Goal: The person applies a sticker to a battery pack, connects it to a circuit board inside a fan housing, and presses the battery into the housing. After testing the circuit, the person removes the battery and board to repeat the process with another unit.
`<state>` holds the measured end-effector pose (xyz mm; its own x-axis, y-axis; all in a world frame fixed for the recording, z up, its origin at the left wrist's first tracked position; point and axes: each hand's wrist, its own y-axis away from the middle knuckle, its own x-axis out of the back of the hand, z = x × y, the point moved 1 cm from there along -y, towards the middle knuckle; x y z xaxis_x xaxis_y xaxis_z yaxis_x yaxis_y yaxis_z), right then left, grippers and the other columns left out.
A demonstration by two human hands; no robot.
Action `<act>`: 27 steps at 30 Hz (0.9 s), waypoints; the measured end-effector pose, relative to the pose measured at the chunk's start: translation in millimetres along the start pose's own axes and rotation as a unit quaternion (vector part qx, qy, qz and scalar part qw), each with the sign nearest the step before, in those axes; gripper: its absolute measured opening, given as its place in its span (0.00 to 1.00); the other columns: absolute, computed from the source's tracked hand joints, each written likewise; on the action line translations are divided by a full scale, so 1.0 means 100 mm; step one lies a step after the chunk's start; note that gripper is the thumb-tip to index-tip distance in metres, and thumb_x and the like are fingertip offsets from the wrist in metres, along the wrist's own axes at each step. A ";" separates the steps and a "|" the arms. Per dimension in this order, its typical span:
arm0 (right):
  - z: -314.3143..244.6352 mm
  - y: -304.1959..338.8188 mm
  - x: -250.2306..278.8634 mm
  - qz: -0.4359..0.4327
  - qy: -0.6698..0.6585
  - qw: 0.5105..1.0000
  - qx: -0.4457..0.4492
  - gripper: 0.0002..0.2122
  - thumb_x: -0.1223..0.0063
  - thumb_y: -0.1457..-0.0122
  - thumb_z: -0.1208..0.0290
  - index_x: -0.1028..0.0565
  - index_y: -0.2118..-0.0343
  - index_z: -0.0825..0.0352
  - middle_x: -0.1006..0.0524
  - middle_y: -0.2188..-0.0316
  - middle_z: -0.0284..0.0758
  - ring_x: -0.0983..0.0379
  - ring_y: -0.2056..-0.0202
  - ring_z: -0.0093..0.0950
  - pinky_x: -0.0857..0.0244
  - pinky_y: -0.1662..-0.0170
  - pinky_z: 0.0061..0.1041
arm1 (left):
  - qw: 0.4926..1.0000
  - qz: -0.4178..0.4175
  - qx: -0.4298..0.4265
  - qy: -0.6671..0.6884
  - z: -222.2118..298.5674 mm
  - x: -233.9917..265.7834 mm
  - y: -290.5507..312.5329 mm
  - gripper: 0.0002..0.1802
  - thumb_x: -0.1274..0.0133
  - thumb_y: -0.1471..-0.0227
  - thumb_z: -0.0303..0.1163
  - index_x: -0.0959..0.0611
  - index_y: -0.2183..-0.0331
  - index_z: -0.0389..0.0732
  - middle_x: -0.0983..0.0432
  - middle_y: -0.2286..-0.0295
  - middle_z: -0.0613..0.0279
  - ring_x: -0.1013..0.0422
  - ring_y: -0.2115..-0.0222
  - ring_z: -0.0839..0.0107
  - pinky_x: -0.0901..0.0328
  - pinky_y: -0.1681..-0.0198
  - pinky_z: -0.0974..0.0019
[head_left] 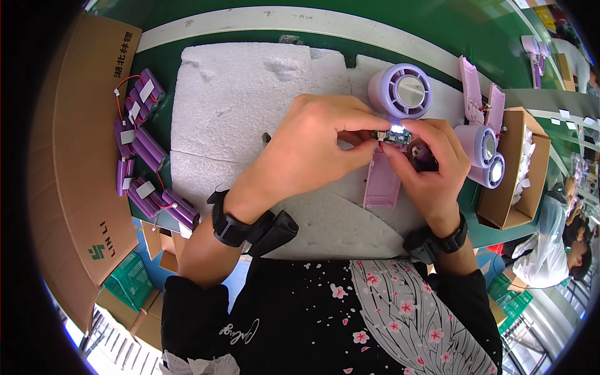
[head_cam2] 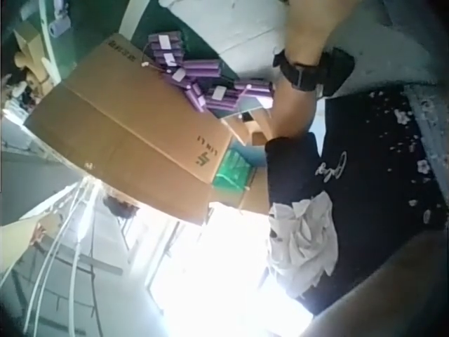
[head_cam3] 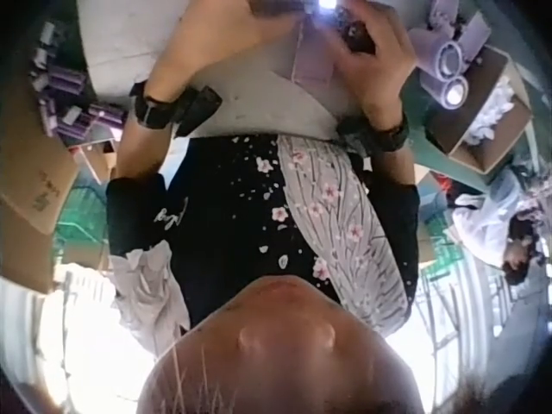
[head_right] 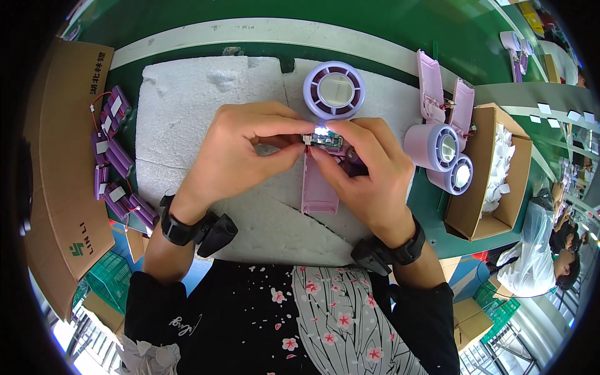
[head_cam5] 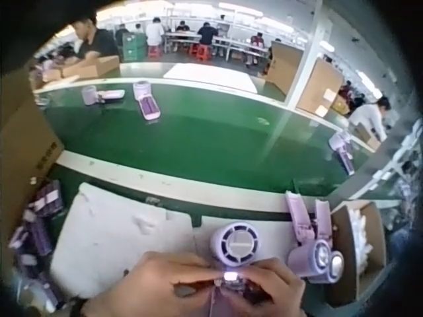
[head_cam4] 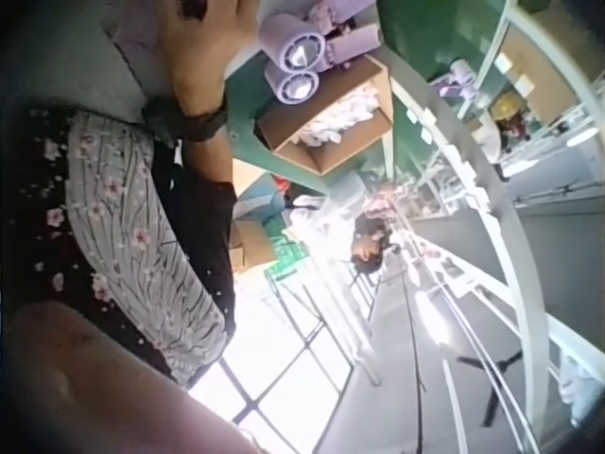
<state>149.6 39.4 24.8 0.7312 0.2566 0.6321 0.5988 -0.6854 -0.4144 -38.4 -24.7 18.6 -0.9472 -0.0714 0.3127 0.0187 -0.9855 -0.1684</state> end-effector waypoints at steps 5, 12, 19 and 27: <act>-0.01 -0.02 0.00 0.006 0.013 1.000 0.009 0.19 0.28 0.60 0.78 0.21 0.61 0.65 0.22 0.67 0.37 0.23 0.72 0.28 0.29 0.72 0.23 | 0.998 0.018 -0.039 -0.051 0.01 -0.01 0.01 0.16 0.40 0.59 0.17 0.14 0.64 0.38 0.19 0.69 0.58 0.22 0.72 0.71 0.27 0.69 0.73; 0.00 -0.03 0.00 0.012 0.014 1.000 0.008 0.20 0.28 0.61 0.78 0.21 0.62 0.65 0.22 0.69 0.36 0.24 0.73 0.28 0.29 0.73 0.22 | 0.997 0.033 -0.040 -0.053 0.03 -0.02 0.00 0.14 0.40 0.60 0.17 0.13 0.66 0.38 0.19 0.72 0.58 0.22 0.75 0.71 0.28 0.73 0.75; 0.01 -0.03 0.00 0.019 0.015 1.000 0.007 0.19 0.29 0.62 0.78 0.21 0.63 0.66 0.22 0.70 0.37 0.23 0.73 0.27 0.29 0.73 0.22 | 0.997 0.033 -0.044 -0.054 0.03 -0.05 -0.03 0.14 0.40 0.60 0.17 0.13 0.66 0.38 0.20 0.73 0.58 0.23 0.76 0.71 0.29 0.74 0.74; 0.03 -0.03 0.01 0.014 0.011 1.000 0.000 0.18 0.29 0.62 0.78 0.20 0.64 0.66 0.22 0.69 0.37 0.23 0.73 0.27 0.29 0.72 0.22 | 0.997 0.033 -0.046 -0.048 0.01 -0.06 -0.04 0.13 0.40 0.60 0.18 0.13 0.67 0.37 0.20 0.74 0.57 0.23 0.76 0.71 0.30 0.74 0.74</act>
<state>149.5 43.4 24.9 0.7397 0.2220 0.6352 0.5788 -0.6915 -0.4323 -32.5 -20.4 18.4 -0.9099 -0.1540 0.3852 0.0461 -0.9604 -0.2749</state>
